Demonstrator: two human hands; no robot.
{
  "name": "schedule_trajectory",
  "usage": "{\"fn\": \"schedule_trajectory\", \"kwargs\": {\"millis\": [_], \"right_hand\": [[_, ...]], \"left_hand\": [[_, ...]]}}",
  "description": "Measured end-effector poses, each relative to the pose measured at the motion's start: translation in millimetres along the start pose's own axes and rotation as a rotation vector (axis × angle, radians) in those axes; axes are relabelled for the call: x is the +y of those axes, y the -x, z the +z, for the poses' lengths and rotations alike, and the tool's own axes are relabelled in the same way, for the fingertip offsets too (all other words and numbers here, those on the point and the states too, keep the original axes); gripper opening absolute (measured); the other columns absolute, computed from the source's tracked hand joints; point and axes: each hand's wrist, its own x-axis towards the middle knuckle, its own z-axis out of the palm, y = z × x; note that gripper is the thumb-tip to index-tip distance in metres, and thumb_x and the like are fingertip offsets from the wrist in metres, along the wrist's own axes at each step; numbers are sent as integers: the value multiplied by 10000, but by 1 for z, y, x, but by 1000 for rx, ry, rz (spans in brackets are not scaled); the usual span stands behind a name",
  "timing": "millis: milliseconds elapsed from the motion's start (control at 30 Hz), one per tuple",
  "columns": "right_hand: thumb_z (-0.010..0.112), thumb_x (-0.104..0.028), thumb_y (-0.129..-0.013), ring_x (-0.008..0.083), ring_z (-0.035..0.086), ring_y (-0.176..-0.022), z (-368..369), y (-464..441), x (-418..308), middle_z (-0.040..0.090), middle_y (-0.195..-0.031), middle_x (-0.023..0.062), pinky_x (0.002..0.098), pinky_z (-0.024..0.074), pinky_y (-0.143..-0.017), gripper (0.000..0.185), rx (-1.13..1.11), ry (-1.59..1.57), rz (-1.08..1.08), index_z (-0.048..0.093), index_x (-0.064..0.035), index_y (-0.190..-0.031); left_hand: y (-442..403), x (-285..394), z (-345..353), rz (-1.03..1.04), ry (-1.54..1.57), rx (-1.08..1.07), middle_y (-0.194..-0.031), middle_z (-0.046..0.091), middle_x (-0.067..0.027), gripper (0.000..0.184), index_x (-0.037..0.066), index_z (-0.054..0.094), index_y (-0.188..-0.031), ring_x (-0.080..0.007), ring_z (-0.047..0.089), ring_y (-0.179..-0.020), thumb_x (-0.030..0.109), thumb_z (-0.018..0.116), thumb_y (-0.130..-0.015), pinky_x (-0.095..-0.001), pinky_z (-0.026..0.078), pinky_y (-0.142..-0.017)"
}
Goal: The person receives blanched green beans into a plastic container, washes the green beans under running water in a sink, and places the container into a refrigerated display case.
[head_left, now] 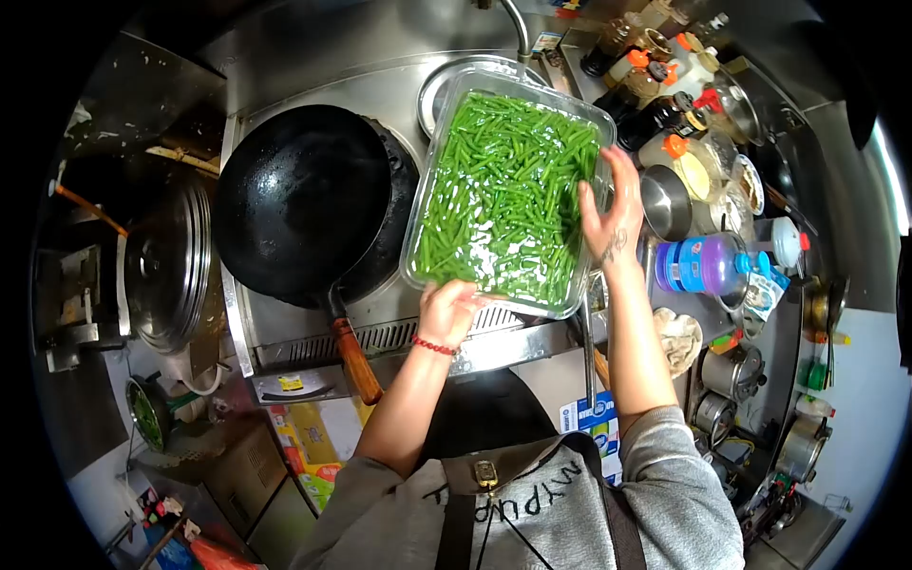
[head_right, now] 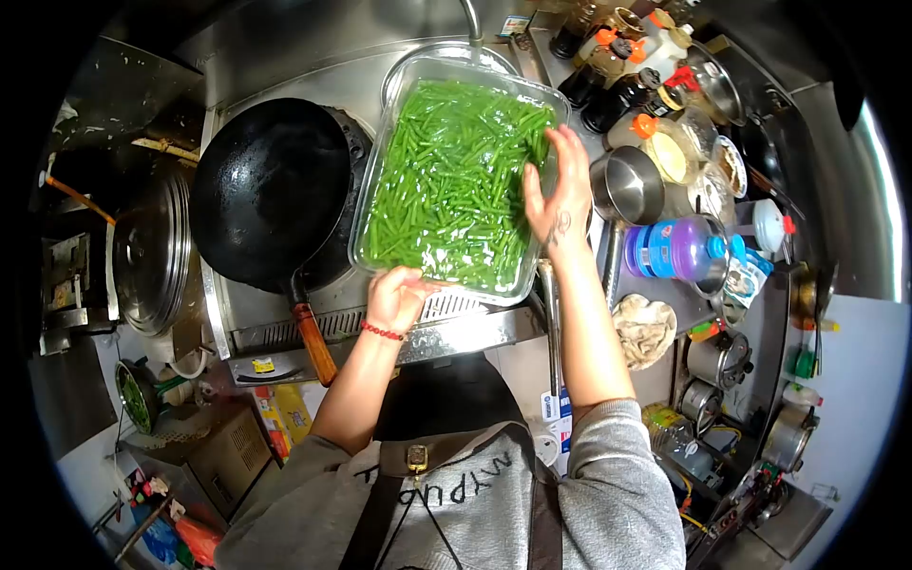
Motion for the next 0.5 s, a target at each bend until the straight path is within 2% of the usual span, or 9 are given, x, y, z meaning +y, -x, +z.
{"fn": "schedule_trajectory", "kwargs": {"millis": [33, 100, 133, 167, 233, 300, 367, 500], "right_hand": [[624, -82, -769, 339, 483, -1146, -2, -7, 3, 505, -1215, 193, 376, 385, -963, 437, 19, 32, -12, 493, -19, -1181], [607, -72, -775, 363, 511, -1075, -1, -17, 7, 529, -1137, 214, 375, 411, -924, 398, -8, 50, -32, 499, 4, -1151], [603, -71, -781, 371, 520, -1042, 2, -18, 10, 536, -1111, 217, 385, 421, -904, 372, -79, 83, -40, 505, 8, -1132], [599, -71, -787, 379, 529, -1009, 5, -16, 9, 544, -1084, 220, 394, 431, -884, 347, -148, 114, -50, 512, 11, -1112], [577, -113, -816, 390, 543, -943, 7, -7, -2, 564, -1003, 232, 420, 450, -823, 281, -294, 151, 26, 525, 21, -1057], [526, -141, -834, 393, 531, -931, 11, 8, -17, 561, -952, 232, 437, 437, -833, 276, -345, 100, 56, 520, 17, -1061], [517, -152, -845, 402, 535, -919, 16, 21, -32, 556, -946, 251, 440, 439, -830, 266, -364, 79, 63, 512, 47, -1020], [508, -213, -875, 427, 538, -894, 19, 41, -63, 530, -953, 274, 453, 452, -800, 311, -385, 24, 210, 485, 52, -1036]], "left_hand": [[17, 10, 15, 14, -38, -41, -822, 591, -181, 154, -9, 554, -612, -367, 607, -828, -54, 487, -744, -612, 485, -752], [42, 23, 22, -16, -127, 15, -876, 602, -191, 151, -9, 555, -621, -359, 604, -859, -54, 484, -746, -590, 488, -766], [55, 27, 20, -23, -62, -54, -1000, 584, -205, 143, -54, 575, -831, -373, 581, -939, -43, 457, -751, -582, 477, -798], [68, 32, 24, -26, -77, -66, -1000, 584, -205, 143, -54, 575, -831, -373, 581, -939, -43, 457, -751, -582, 477, -798], [96, 43, 34, -29, -91, 3, -1028, 564, -139, 409, -5, 504, -1125, -306, 578, -925, -79, 429, -730, -560, 504, -746], [120, 49, 30, -36, -150, 3, -1065, 548, -131, 441, 20, 491, -1155, -317, 560, -964, -74, 418, -730, -568, 493, -769], [141, 54, 28, -15, -162, 51, -1153, 515, -200, 506, -24, 389, -1235, -401, 530, -1041, -30, 400, -729, -614, 430, -857], [167, 60, 21, -17, -199, 16, -1180, 499, -202, 520, -29, 360, -1248, -410, 531, -1033, -25, 390, -728, -622, 427, -861]]}}
